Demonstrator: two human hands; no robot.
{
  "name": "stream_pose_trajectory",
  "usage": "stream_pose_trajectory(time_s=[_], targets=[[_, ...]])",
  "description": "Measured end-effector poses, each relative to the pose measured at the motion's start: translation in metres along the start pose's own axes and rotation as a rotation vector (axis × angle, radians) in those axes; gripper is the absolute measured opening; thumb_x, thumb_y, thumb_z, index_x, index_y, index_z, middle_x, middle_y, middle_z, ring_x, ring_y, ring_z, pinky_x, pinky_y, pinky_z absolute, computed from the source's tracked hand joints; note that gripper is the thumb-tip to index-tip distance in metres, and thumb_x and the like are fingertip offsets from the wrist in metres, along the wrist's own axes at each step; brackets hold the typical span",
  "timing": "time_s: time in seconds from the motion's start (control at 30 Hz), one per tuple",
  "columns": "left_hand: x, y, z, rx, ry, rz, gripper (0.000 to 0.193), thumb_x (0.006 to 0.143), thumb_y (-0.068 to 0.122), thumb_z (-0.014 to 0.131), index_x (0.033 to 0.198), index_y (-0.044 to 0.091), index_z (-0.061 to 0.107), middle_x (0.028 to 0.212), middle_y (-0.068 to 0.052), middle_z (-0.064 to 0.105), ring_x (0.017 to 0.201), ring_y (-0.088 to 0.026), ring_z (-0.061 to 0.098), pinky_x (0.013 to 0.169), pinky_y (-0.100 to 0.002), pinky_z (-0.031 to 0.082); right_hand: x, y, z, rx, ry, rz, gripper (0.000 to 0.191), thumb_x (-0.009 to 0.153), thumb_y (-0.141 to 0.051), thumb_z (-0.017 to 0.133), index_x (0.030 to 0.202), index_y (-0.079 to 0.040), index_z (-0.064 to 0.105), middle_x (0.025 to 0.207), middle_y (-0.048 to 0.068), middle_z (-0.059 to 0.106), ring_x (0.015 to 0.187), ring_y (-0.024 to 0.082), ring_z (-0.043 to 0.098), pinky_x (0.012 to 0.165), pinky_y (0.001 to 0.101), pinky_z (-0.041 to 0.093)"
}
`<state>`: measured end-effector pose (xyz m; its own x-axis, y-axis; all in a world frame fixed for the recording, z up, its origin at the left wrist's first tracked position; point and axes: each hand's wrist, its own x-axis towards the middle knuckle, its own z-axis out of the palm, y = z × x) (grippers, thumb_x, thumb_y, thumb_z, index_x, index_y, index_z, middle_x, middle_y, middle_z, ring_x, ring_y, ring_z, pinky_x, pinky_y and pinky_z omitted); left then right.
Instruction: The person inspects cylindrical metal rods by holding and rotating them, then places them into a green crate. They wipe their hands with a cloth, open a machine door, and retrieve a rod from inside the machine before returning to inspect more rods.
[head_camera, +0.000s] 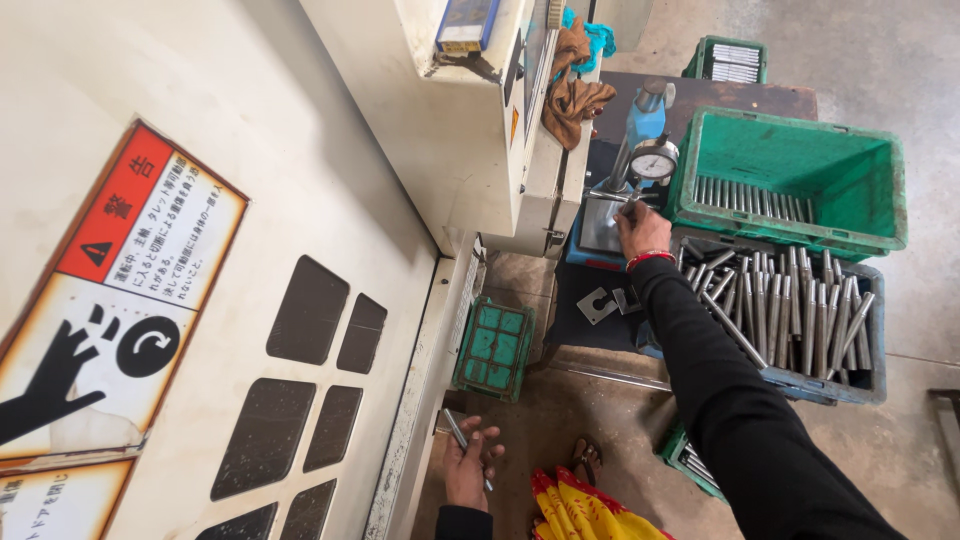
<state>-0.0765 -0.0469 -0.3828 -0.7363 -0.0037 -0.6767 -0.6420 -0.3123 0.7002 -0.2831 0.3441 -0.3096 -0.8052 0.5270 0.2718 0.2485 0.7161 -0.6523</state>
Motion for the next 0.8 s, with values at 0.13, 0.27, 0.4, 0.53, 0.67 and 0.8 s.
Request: stream_pose_trajectory(time_s=[0.13,0.27,0.4,0.53,0.67,0.8], targets=[[-0.001,0.000,0.001,0.017,-0.003,0.010,0.022,0.103,0.017,0.053,0.124,0.012,0.058,0.099,-0.009,0.075,0.068,-0.013,0.067,0.047,-0.025,0.039,0.001,0.002,0.000,-0.041,0.008,-0.023,0.026,0.088,-0.024,0.083,0.097,-0.002,0.072,0.093,0.019,0.075,0.086,0.037,0.073,0.080,0.0448,0.057],[-0.003,-0.002,-0.001,0.012,0.004,0.011,0.023,0.103,0.018,0.054,0.124,0.011,0.059,0.099,-0.009,0.074,0.068,-0.013,0.067,0.047,-0.024,0.040,-0.004,0.003,0.000,-0.073,-0.055,0.031,0.024,0.083,-0.021,0.083,0.102,-0.008,0.075,0.091,0.017,0.075,0.086,0.037,0.073,0.081,0.0441,0.057],[-0.003,-0.005,-0.002,0.005,-0.006,0.005,0.024,0.102,0.017,0.054,0.124,0.011,0.059,0.099,-0.009,0.074,0.068,-0.013,0.067,0.047,-0.025,0.039,-0.018,0.004,-0.004,-0.117,-0.117,0.010,0.023,0.084,-0.023,0.084,0.101,-0.010,0.077,0.090,0.017,0.075,0.085,0.037,0.073,0.081,0.0450,0.058],[-0.005,-0.008,-0.002,0.004,-0.042,0.042,0.023,0.103,0.017,0.053,0.125,0.010,0.059,0.100,-0.010,0.074,0.068,-0.013,0.067,0.047,-0.024,0.039,-0.028,0.006,-0.005,-0.185,-0.147,0.025,0.022,0.086,-0.024,0.082,0.101,-0.009,0.076,0.089,0.016,0.075,0.083,0.037,0.073,0.080,0.0456,0.058],[-0.004,-0.008,-0.001,0.003,-0.031,0.023,0.024,0.103,0.016,0.052,0.125,0.011,0.058,0.100,-0.010,0.075,0.068,-0.013,0.067,0.047,-0.024,0.040,-0.030,0.007,-0.003,-0.204,-0.117,0.008,0.026,0.085,-0.027,0.084,0.100,-0.007,0.075,0.089,0.017,0.075,0.084,0.038,0.073,0.080,0.0462,0.058],[-0.004,-0.012,0.003,-0.010,-0.051,0.003,0.025,0.103,0.017,0.052,0.127,0.010,0.057,0.100,-0.010,0.075,0.068,-0.013,0.067,0.047,-0.024,0.039,-0.028,0.006,-0.001,-0.186,-0.093,0.034,0.026,0.084,-0.026,0.084,0.100,-0.007,0.074,0.088,0.017,0.075,0.083,0.038,0.072,0.080,0.0471,0.057]])
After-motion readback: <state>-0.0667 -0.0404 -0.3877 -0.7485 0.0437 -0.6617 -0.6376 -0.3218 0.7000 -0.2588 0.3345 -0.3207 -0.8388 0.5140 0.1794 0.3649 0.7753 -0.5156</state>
